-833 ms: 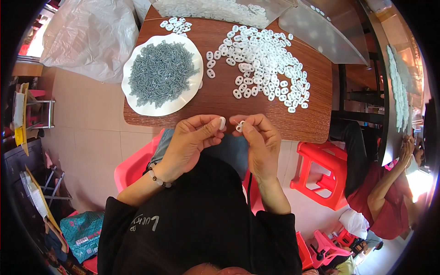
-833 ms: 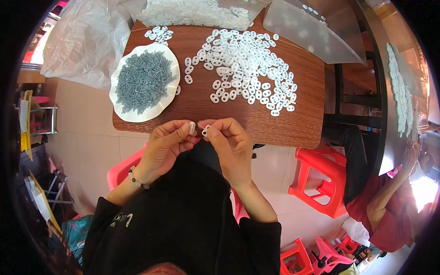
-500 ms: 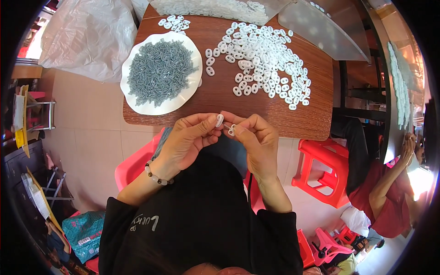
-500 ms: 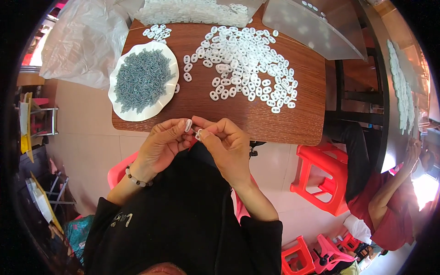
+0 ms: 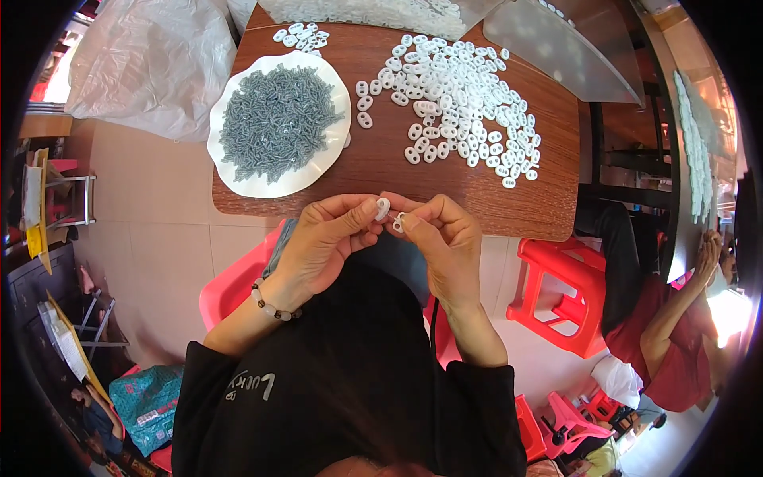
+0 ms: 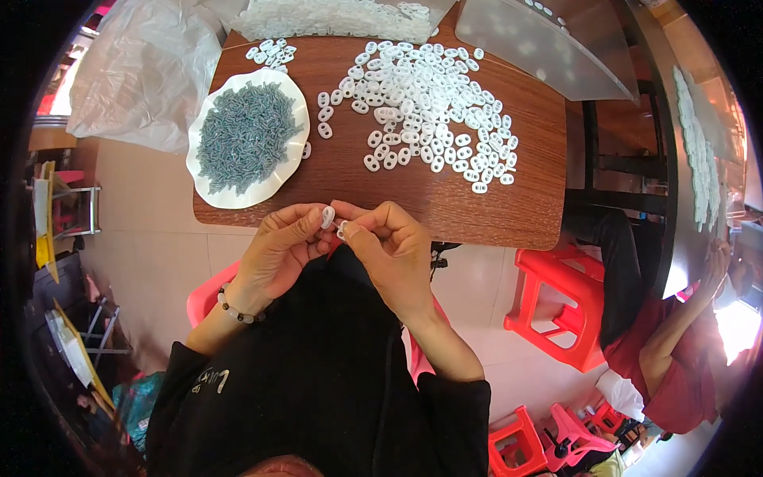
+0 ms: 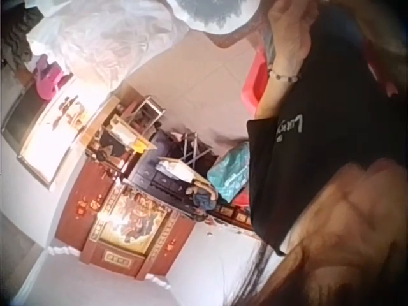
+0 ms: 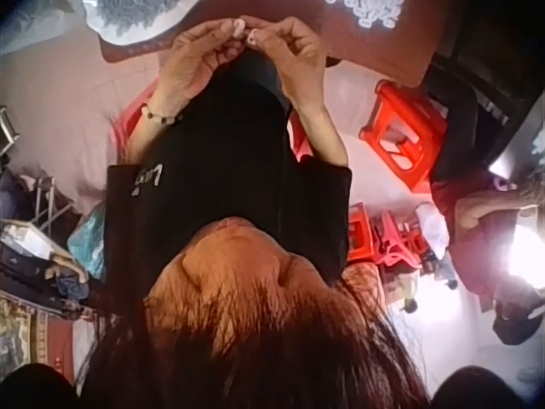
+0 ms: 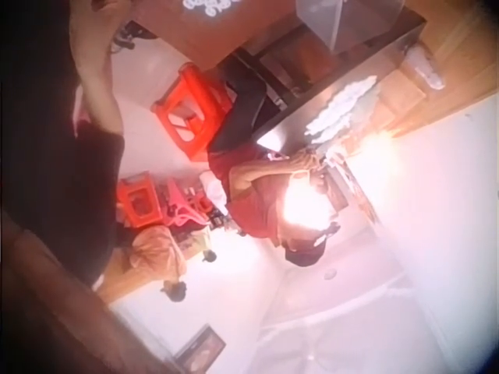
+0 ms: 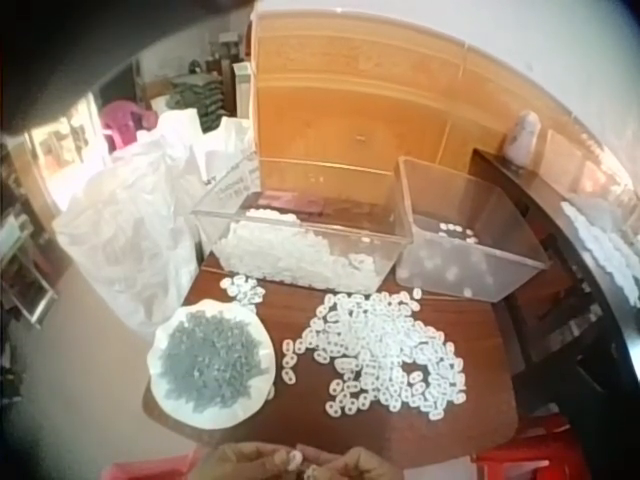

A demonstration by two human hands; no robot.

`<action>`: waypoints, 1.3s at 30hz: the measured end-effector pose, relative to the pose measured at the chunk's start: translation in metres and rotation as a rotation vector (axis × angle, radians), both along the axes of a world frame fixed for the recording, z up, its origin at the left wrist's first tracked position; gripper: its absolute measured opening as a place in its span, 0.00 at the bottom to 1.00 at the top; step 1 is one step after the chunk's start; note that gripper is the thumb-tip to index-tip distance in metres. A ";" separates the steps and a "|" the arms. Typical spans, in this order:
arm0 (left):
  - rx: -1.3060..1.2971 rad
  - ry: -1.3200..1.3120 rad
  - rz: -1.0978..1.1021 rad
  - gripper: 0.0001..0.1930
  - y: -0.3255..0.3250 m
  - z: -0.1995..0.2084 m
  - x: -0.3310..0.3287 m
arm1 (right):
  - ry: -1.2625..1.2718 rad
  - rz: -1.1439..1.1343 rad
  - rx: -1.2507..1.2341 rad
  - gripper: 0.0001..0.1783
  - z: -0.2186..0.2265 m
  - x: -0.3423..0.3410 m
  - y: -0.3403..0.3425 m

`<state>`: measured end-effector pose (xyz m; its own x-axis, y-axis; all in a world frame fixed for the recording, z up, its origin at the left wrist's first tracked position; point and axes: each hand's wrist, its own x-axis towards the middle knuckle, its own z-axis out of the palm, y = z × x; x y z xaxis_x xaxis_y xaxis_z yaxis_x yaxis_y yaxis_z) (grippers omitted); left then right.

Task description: Manual assembly of small white plastic components by inserting metal springs.

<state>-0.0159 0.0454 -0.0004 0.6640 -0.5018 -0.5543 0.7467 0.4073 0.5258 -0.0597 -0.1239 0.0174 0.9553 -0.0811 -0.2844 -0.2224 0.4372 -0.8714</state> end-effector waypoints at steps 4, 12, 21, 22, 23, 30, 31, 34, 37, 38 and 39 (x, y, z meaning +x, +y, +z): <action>-0.014 -0.003 0.008 0.10 0.000 -0.001 0.000 | 0.003 0.012 -0.027 0.05 0.000 0.001 0.000; 0.013 -0.063 0.029 0.10 0.001 0.000 0.000 | 0.024 0.000 -0.011 0.05 0.003 0.002 0.003; 0.069 -0.153 0.047 0.10 0.001 0.004 -0.002 | 0.029 -0.022 -0.016 0.05 0.001 0.000 0.007; 0.068 -0.171 0.051 0.10 0.002 0.003 -0.002 | 0.029 -0.021 -0.017 0.05 0.001 0.000 0.008; 0.067 -0.171 0.051 0.10 0.001 0.003 -0.002 | 0.022 -0.033 -0.011 0.05 0.001 0.000 0.009; 0.112 -0.218 0.050 0.10 -0.001 0.006 -0.004 | -0.033 -0.062 -0.088 0.05 0.000 -0.005 0.013; 0.111 -0.222 0.056 0.10 -0.001 0.006 -0.004 | -0.033 -0.062 -0.088 0.05 0.000 -0.005 0.013; 0.091 -0.232 0.049 0.10 -0.001 0.006 -0.003 | -0.051 -0.064 -0.113 0.05 -0.001 -0.007 0.014; 0.104 -0.213 0.048 0.10 0.000 0.004 -0.005 | -0.039 -0.088 -0.059 0.04 -0.003 -0.007 0.014; 0.104 -0.213 0.048 0.10 0.000 0.004 -0.005 | -0.034 -0.084 -0.062 0.04 -0.002 -0.007 0.013; 0.096 -0.198 0.042 0.10 0.001 0.003 -0.005 | -0.029 -0.081 -0.065 0.04 -0.002 -0.007 0.013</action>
<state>-0.0211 0.0462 0.0024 0.7841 -0.4226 -0.4545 0.6082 0.3771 0.6985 -0.0664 -0.1110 0.0150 0.9527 -0.1755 -0.2481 -0.1626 0.3954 -0.9040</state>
